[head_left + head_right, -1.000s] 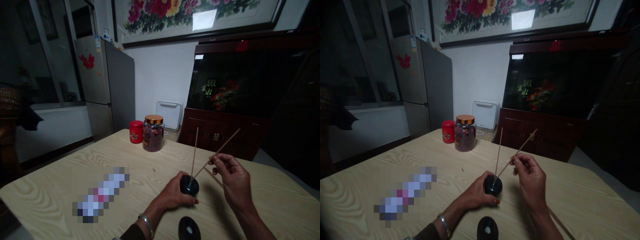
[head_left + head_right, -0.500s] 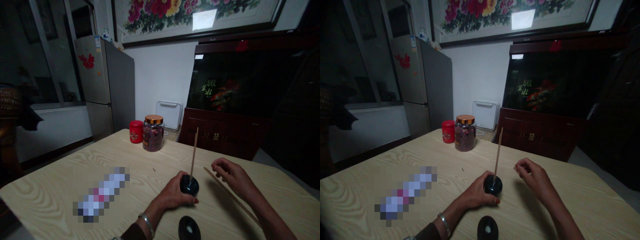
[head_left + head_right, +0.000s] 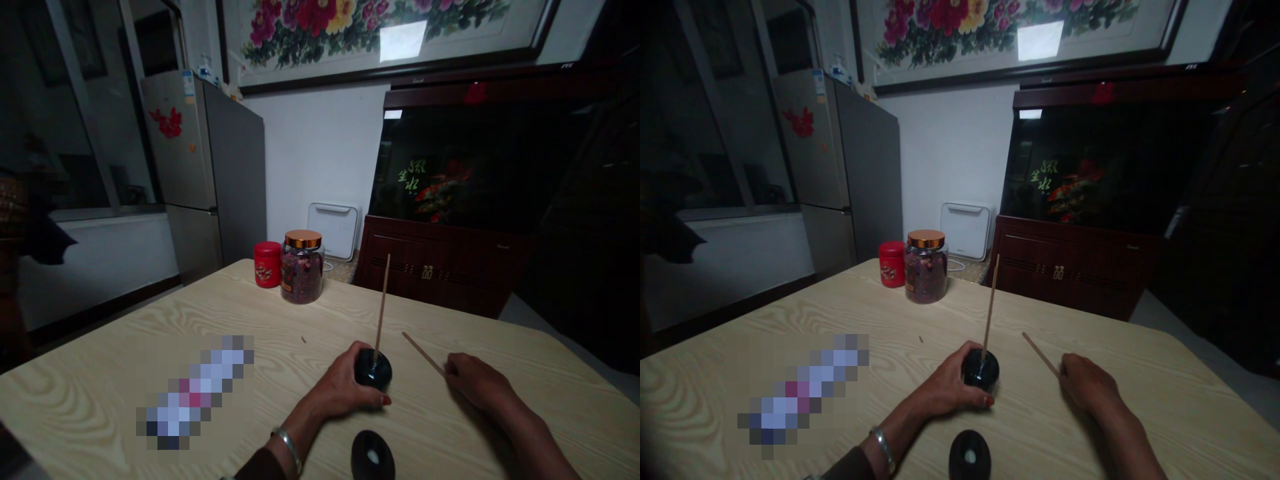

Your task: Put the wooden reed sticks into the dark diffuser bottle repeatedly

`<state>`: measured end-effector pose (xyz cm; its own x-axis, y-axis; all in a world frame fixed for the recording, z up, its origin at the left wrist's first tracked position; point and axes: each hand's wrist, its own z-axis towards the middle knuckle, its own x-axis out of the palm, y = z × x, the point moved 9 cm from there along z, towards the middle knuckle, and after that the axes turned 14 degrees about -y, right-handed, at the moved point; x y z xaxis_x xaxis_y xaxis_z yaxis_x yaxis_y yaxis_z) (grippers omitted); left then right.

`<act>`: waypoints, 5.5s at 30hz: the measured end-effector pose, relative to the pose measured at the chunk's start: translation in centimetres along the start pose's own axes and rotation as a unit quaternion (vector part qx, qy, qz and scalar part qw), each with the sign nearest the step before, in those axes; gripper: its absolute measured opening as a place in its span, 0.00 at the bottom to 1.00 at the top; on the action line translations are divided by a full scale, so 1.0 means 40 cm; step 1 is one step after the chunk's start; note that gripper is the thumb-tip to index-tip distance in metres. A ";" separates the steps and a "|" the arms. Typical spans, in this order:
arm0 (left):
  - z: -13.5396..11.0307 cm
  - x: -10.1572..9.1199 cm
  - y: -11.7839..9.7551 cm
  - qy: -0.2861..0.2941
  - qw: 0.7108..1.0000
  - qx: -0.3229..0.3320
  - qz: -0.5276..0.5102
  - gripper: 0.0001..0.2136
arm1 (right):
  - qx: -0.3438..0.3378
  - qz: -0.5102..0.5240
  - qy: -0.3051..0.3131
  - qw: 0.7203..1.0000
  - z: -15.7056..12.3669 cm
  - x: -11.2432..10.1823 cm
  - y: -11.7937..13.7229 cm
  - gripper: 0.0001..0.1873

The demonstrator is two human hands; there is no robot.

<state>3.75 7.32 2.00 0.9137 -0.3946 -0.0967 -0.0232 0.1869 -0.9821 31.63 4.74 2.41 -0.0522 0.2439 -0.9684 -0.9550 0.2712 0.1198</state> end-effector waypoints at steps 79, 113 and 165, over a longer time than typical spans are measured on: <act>0.004 -0.001 0.015 0.003 1.000 0.004 -0.017 0.35 | 0.099 0.637 -0.291 0.707 -0.081 -0.394 0.159 0.16; 0.002 -0.003 0.012 0.001 1.000 -0.004 -0.005 0.36 | -0.054 -0.046 0.013 0.997 -0.034 -0.030 0.128 0.10; 0.003 -0.007 -0.001 -0.004 1.000 0.019 -0.001 0.35 | -0.054 0.501 -0.098 0.858 -0.071 -0.219 0.388 0.17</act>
<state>3.54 7.55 2.08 0.9168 -0.3883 -0.0936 -0.0061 0.2207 -0.9753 16.44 4.16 12.15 -0.8231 0.4587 -0.3347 -0.4817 -0.2520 0.8393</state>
